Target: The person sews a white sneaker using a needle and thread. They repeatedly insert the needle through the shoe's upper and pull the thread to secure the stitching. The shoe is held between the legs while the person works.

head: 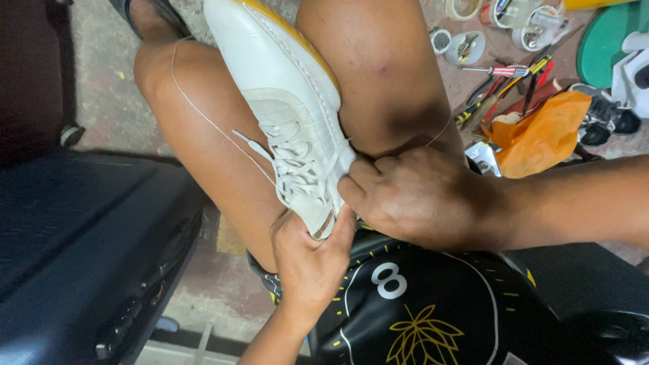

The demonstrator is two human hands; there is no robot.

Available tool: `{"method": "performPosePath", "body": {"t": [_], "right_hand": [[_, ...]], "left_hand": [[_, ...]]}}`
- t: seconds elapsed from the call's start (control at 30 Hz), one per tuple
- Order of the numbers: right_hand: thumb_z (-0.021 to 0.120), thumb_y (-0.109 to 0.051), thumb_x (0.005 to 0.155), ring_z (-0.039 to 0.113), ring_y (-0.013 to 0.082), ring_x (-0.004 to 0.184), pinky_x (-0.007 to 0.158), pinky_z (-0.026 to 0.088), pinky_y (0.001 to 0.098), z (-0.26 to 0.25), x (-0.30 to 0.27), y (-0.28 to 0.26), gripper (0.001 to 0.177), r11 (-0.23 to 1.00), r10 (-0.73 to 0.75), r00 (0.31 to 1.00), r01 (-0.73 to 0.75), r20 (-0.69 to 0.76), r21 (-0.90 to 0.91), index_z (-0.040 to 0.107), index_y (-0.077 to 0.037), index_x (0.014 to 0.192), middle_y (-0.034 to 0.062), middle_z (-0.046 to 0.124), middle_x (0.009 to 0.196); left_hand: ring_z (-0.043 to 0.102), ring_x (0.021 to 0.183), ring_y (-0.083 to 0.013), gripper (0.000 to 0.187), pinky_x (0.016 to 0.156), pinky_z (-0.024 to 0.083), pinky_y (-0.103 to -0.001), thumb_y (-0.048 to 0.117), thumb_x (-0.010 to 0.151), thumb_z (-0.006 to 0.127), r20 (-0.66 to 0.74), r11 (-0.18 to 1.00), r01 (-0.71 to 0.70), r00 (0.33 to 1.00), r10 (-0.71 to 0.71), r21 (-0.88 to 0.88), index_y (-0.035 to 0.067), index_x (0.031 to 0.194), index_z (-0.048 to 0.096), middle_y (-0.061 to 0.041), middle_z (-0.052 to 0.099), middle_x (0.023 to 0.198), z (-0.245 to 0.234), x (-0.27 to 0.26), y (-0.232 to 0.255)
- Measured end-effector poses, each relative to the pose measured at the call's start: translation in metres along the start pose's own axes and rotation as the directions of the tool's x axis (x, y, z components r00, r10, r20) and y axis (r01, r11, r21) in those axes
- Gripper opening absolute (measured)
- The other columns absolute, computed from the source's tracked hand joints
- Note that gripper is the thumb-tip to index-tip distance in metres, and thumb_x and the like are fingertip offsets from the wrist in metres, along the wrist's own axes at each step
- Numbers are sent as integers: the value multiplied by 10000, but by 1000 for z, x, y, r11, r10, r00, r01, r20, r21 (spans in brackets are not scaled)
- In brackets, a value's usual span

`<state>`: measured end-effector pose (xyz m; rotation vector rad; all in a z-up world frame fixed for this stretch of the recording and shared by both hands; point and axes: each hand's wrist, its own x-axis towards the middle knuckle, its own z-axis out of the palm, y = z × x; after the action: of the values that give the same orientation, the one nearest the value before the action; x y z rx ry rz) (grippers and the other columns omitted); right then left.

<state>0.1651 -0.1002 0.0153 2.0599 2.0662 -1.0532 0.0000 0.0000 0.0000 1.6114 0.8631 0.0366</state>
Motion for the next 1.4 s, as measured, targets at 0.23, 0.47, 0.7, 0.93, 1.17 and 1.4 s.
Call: {"method": "performPosePath", "body": {"t": [0.23, 0.47, 0.7, 0.93, 1.17, 1.4], "right_hand": [[684, -90, 785, 638, 266, 622, 465, 500, 396, -25, -26, 21, 142, 978, -105, 945, 155, -310, 142, 571, -67, 868, 71, 557, 776], [752, -199, 818, 690, 235, 602, 489, 521, 378, -31, -43, 28, 135, 950, 124, 939, -19, -320, 313, 707, -72, 823, 47, 683, 720], [761, -203, 815, 717, 218, 560, 483, 527, 376, -24, -52, 29, 149, 904, 249, 935, -132, -250, 407, 742, -85, 905, 41, 714, 683], [732, -187, 839, 728, 223, 657, 544, 539, 386, -16, -43, 24, 122, 932, 161, 920, -23, -356, 362, 696, -100, 916, 39, 699, 750], [714, -183, 870, 679, 251, 704, 548, 509, 412, -12, -33, 23, 142, 943, -1, 909, 139, -416, 303, 642, -69, 914, 56, 616, 805], [700, -129, 853, 634, 246, 679, 558, 500, 413, -20, -29, 24, 122, 945, -102, 899, 220, -426, 240, 594, -69, 858, 62, 523, 770]], "left_hand": [[723, 840, -323, 400, 720, 558, -391, 312, 770, 873, 81, 942, -206, 978, 191, 266, 33, 1013, 721, -127, 731, 910, -39, -16, 33], [668, 679, -213, 230, 634, 529, -338, 183, 810, 864, 44, 845, -301, 948, 315, 442, 68, 941, 714, -45, 656, 781, -77, -37, 39], [645, 615, -56, 143, 549, 509, -200, 112, 790, 851, -47, 933, -335, 938, 344, 134, 107, 859, 725, -57, 706, 899, -85, -59, 28], [581, 625, -127, 136, 584, 468, -257, 102, 969, 740, 137, 824, -89, 971, 198, -559, 45, 878, 656, -51, 687, 818, -59, -55, 19], [682, 635, -307, 143, 571, 499, -377, 125, 983, 622, -80, 936, -29, 995, 61, 351, 6, 921, 671, -159, 667, 723, -36, -35, 13], [765, 856, -347, 149, 729, 576, -362, 48, 836, 689, 180, 974, -155, 976, 124, 166, 27, 968, 757, -186, 767, 889, -34, 6, -14]]}}
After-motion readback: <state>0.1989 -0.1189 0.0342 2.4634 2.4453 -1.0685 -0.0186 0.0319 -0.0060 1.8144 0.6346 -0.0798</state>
